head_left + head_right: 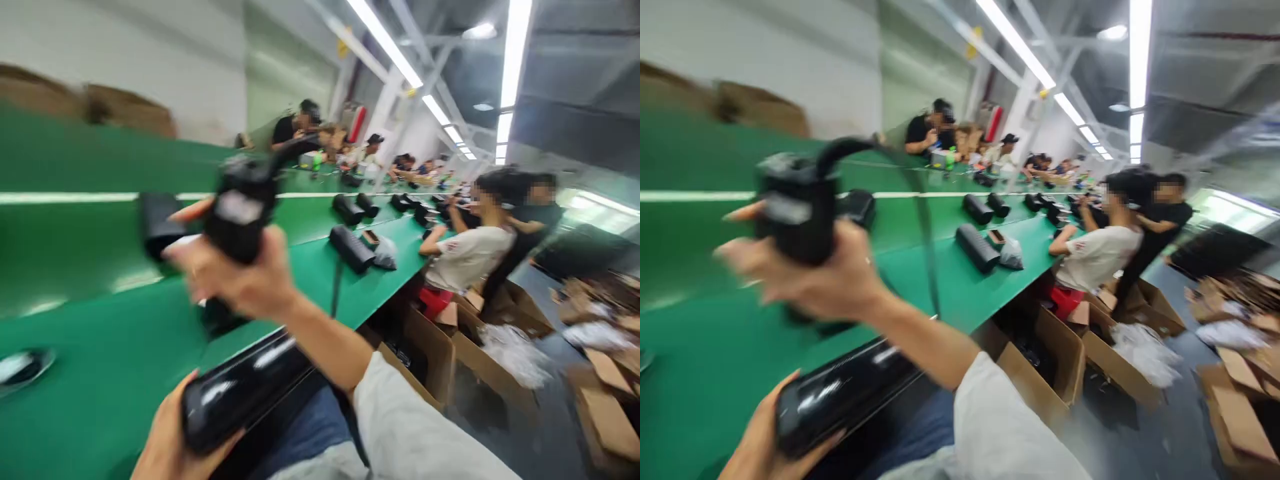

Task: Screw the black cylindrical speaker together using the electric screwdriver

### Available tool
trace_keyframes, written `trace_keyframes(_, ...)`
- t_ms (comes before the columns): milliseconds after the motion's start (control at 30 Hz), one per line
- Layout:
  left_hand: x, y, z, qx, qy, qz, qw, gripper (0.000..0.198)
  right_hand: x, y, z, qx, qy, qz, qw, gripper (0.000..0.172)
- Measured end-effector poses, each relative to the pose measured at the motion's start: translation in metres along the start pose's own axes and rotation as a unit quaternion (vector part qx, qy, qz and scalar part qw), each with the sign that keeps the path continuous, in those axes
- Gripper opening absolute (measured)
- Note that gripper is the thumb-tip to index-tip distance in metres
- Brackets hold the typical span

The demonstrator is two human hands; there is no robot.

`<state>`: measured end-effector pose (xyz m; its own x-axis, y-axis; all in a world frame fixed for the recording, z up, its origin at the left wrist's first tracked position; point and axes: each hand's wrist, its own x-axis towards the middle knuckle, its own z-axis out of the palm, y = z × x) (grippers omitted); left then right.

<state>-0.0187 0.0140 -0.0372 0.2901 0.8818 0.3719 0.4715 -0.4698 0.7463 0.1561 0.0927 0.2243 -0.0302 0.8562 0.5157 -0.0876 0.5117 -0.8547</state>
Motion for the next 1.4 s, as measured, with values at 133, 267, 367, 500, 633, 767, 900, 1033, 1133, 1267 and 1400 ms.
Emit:
trace_keyframes(133,-0.021,-0.005,-0.011,-0.04,-0.063,-0.03,0.997,0.096,0.009,0.01,-0.034,0.015,0.144,-0.136,0.98,0.028)
trace_keyframes(267,-0.014,0.007,-0.02,-0.064,-0.086,-0.052,0.993,0.098,0.02,0.035,-0.045,-0.026,0.16,-0.182,0.97,0.022)
trace_keyframes(367,-0.013,0.012,-0.021,-0.069,-0.093,-0.054,0.992,0.102,0.022,0.043,-0.04,-0.042,0.147,-0.193,0.969,0.019)
trace_keyframes(500,-0.015,0.011,-0.021,-0.072,-0.092,-0.055,0.992,0.104,0.026,0.054,-0.031,-0.082,0.165,-0.169,0.968,0.02)
trace_keyframes(633,-0.014,0.01,-0.021,-0.075,-0.09,-0.059,0.991,0.103,0.029,0.064,-0.028,-0.104,0.183,-0.147,0.967,0.017)
trace_keyframes(767,-0.014,0.011,-0.021,-0.079,-0.095,-0.054,0.991,0.103,0.025,0.066,-0.028,-0.102,0.174,-0.132,0.97,0.019)
trace_keyframes(900,-0.013,0.012,-0.021,-0.083,-0.102,-0.055,0.99,0.103,0.013,0.049,-0.031,-0.074,0.155,-0.127,0.977,0.023)
trace_keyframes(1033,-0.012,0.013,-0.021,-0.089,-0.101,-0.051,0.99,0.103,-0.003,0.017,-0.032,-0.04,0.12,-0.099,0.987,0.026)
trace_keyframes(1133,-0.011,0.014,-0.021,-0.095,-0.099,-0.047,0.989,0.102,-0.016,-0.003,-0.025,-0.033,0.11,-0.077,0.99,0.026)
trace_keyframes(1267,-0.011,0.015,-0.022,-0.097,-0.098,-0.047,0.989,0.101,-0.028,-0.014,-0.013,-0.04,0.114,-0.064,0.991,0.023)
trace_keyframes(1400,-0.012,0.015,-0.022,-0.102,-0.1,-0.046,0.989,0.101,-0.034,-0.013,-0.002,-0.006,0.099,-0.053,0.994,0.016)
